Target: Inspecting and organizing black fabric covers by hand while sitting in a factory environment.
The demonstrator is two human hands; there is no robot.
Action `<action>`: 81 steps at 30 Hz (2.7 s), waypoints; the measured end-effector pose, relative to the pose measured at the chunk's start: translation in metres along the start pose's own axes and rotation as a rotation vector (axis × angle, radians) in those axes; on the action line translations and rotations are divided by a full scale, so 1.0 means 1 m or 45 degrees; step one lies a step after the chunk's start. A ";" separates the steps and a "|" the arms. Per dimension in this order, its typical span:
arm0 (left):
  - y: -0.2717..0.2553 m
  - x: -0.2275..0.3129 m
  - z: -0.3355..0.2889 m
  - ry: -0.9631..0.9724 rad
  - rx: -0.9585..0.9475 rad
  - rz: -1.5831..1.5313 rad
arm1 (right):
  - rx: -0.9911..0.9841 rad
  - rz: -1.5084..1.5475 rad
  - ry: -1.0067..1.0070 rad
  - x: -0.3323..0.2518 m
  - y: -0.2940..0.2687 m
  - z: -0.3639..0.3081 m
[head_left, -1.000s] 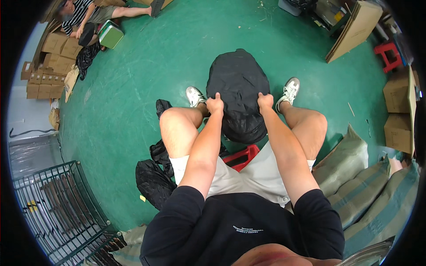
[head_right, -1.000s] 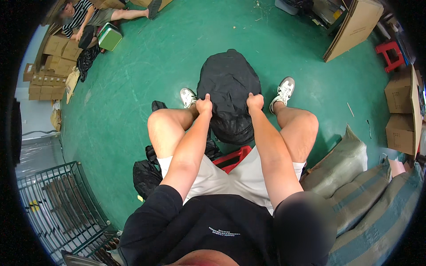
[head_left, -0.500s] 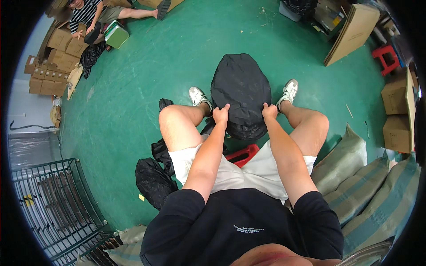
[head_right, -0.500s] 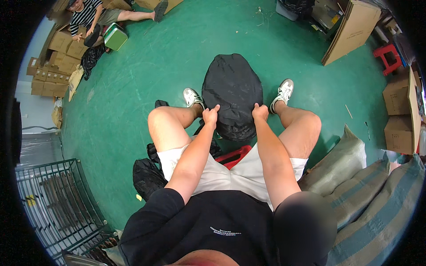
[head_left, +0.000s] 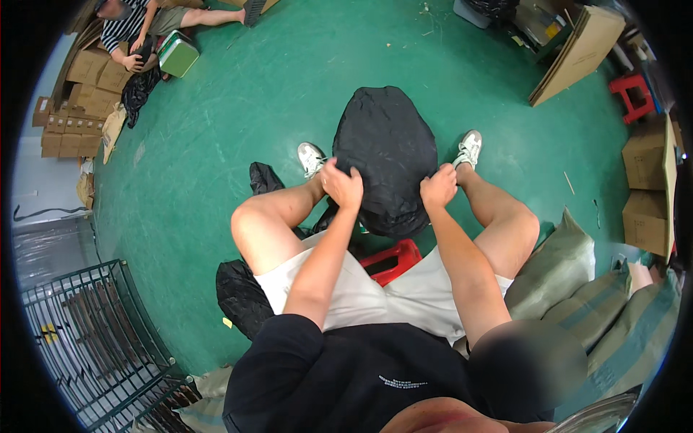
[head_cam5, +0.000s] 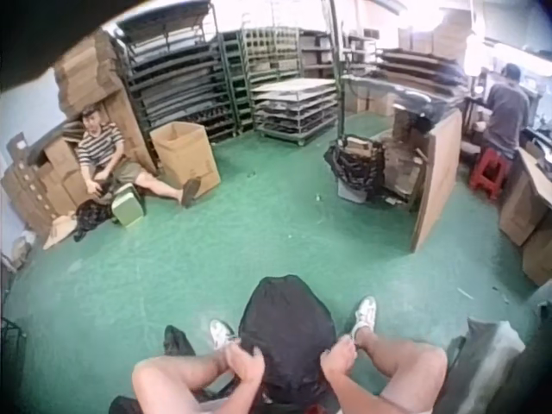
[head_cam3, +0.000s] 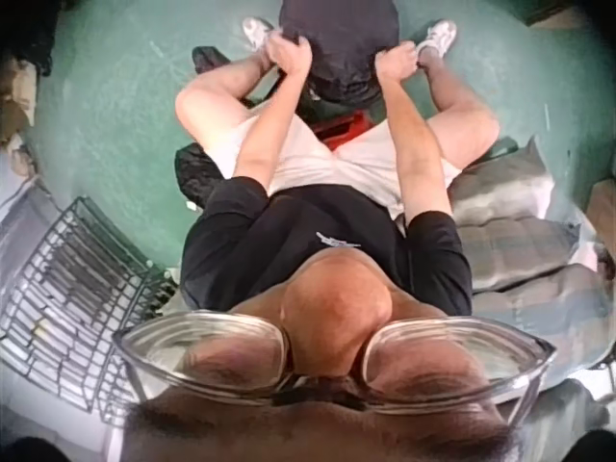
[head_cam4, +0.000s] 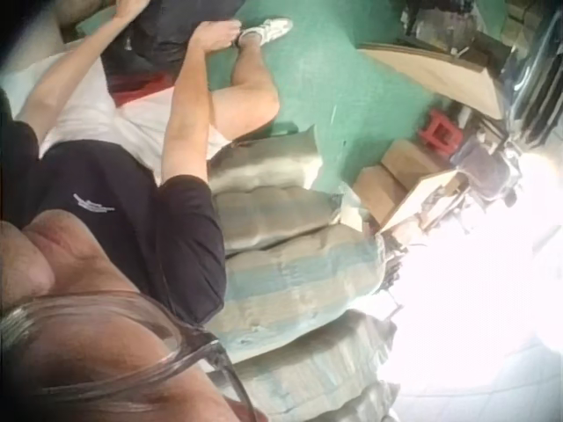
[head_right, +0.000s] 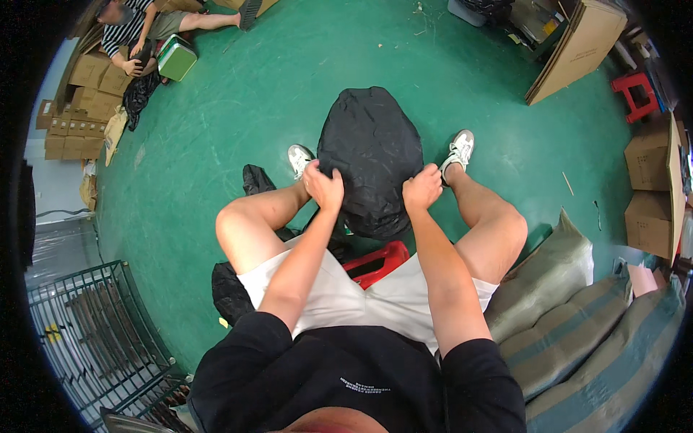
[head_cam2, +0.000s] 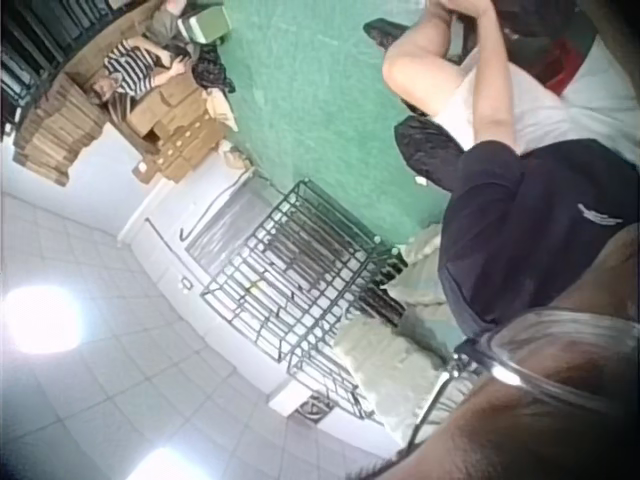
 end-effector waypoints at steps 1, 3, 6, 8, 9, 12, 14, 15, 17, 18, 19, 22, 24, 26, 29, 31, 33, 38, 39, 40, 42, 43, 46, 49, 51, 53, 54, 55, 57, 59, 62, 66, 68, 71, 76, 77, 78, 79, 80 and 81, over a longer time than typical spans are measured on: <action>0.002 0.010 0.021 0.127 -0.010 -0.051 | -0.007 -0.012 0.001 -0.007 0.000 0.004; 0.014 0.031 0.062 0.319 -0.008 -0.028 | -0.128 -0.172 -0.044 -0.028 0.002 0.013; 0.047 0.051 0.114 0.487 -0.106 0.059 | -0.022 0.070 -0.299 -0.060 0.014 0.043; 0.070 0.060 0.131 0.525 -0.125 0.083 | 0.084 0.265 -0.599 -0.091 0.023 0.067; 0.082 0.062 0.137 0.564 -0.132 0.110 | 0.099 0.319 -0.699 -0.110 0.032 0.081; 0.111 0.051 0.119 0.646 -0.218 0.427 | -0.005 0.273 -1.078 -0.141 0.062 0.112; 0.118 0.054 0.107 0.669 -0.213 0.469 | -0.158 0.104 -1.047 -0.115 0.090 0.126; 0.115 0.052 0.104 0.609 -0.240 0.440 | -0.322 -0.050 -1.025 -0.109 0.099 0.126; 0.110 0.054 0.102 0.547 -0.280 0.409 | -0.238 -0.141 -1.054 -0.100 0.106 0.128; 0.108 0.053 0.104 0.507 -0.277 0.410 | -0.291 -0.092 -0.908 -0.104 0.105 0.128; 0.105 0.052 0.106 0.468 -0.272 0.410 | -0.340 -0.046 -0.762 -0.107 0.103 0.127; 0.093 0.048 0.104 0.423 -0.310 0.421 | -0.312 -0.042 -0.703 -0.103 0.102 0.128; 0.083 0.046 0.101 0.368 -0.364 0.425 | -0.326 -0.022 -0.674 -0.097 0.098 0.128; 0.073 0.039 0.092 0.311 -0.418 0.434 | -0.402 0.003 -0.351 -0.084 0.094 0.128; 0.060 0.019 0.060 0.252 -0.393 0.341 | -0.206 0.047 -0.381 -0.060 0.089 0.113; 0.052 -0.004 0.031 0.018 -0.417 0.224 | -0.215 0.088 -0.358 -0.048 0.085 0.091; 0.048 -0.019 0.005 -0.128 -0.453 0.198 | -0.023 0.050 -0.390 -0.040 0.077 0.064; 0.021 -0.015 -0.046 -0.305 -0.647 0.087 | -0.082 -0.034 -0.308 -0.009 0.058 0.008; 0.017 -0.018 -0.057 -0.321 -0.659 0.026 | -0.056 -0.070 -0.337 -0.002 0.056 -0.004; 0.011 -0.022 -0.068 -0.358 -0.703 0.011 | -0.096 -0.059 -0.325 0.002 0.051 -0.017; 0.003 -0.026 -0.083 -0.391 -0.742 -0.014 | -0.156 -0.046 -0.212 0.007 0.040 -0.037; 0.000 -0.029 -0.089 -0.462 -0.796 -0.054 | -0.147 -0.045 -0.218 0.007 0.035 -0.042; 0.003 -0.038 -0.092 -0.526 -0.868 -0.173 | -0.347 0.213 0.449 0.009 0.022 -0.054; 0.013 -0.045 -0.086 -0.523 -0.904 -0.342 | -0.367 0.241 0.619 0.024 0.022 -0.054; 0.012 -0.046 -0.084 -0.565 -0.854 -0.197 | -0.372 0.220 0.692 0.029 0.019 -0.051; 0.009 -0.036 -0.084 -0.613 -0.813 -0.121 | -0.363 0.071 0.707 0.030 0.014 -0.052; 0.006 -0.035 -0.086 -0.655 -0.783 -0.033 | -0.305 0.066 0.666 0.024 0.006 -0.051; 0.005 -0.036 -0.085 -0.660 -0.783 -0.039 | -0.303 0.061 0.661 0.027 0.009 -0.049; 0.006 -0.037 -0.081 -0.663 -0.845 -0.056 | -0.337 0.298 0.639 0.032 0.017 -0.045; 0.005 -0.045 -0.080 -0.657 -0.894 -0.109 | -0.316 0.262 0.591 0.035 0.020 -0.046; 0.010 -0.046 -0.081 -0.565 -0.978 -0.239 | -0.376 0.389 0.453 0.056 0.033 -0.038; 0.021 -0.058 -0.081 -0.510 -1.105 -0.199 | -0.489 0.650 0.355 0.069 0.039 -0.031; 0.026 -0.068 -0.083 -0.475 -1.130 -0.210 | -0.638 0.855 0.414 0.069 0.039 -0.033; 0.032 -0.067 -0.084 -0.430 -1.143 -0.267 | -0.673 0.878 0.451 0.077 0.040 -0.028; 0.021 -0.075 -0.083 -0.482 -0.876 -0.492 | -0.356 0.439 0.339 0.036 0.023 -0.056; 0.012 -0.049 -0.086 -0.402 -0.764 -0.526 | -0.188 0.418 0.166 0.055 0.018 -0.046; -0.004 -0.066 -0.093 -0.586 -0.815 -0.288 | -0.177 0.271 0.100 0.018 0.004 -0.073; -0.016 -0.052 -0.084 -0.708 -0.864 -0.102 | -0.138 0.100 0.179 0.002 -0.010 -0.083; -0.029 -0.034 -0.087 -0.805 -0.809 -0.002 | -0.033 -0.100 -0.175 -0.005 -0.017 -0.083; -0.037 -0.025 -0.079 -0.857 -0.764 0.151 | 0.072 -0.294 -0.538 -0.010 -0.021 -0.090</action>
Point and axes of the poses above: each hand's wrist, its own z-axis towards the middle knuckle, its own y-axis out of the palm, x = y × z, the point moved 2 cm from there along z, towards the middle knuckle, and after that the axes turned 13 degrees about z, right-handed, at the moved point
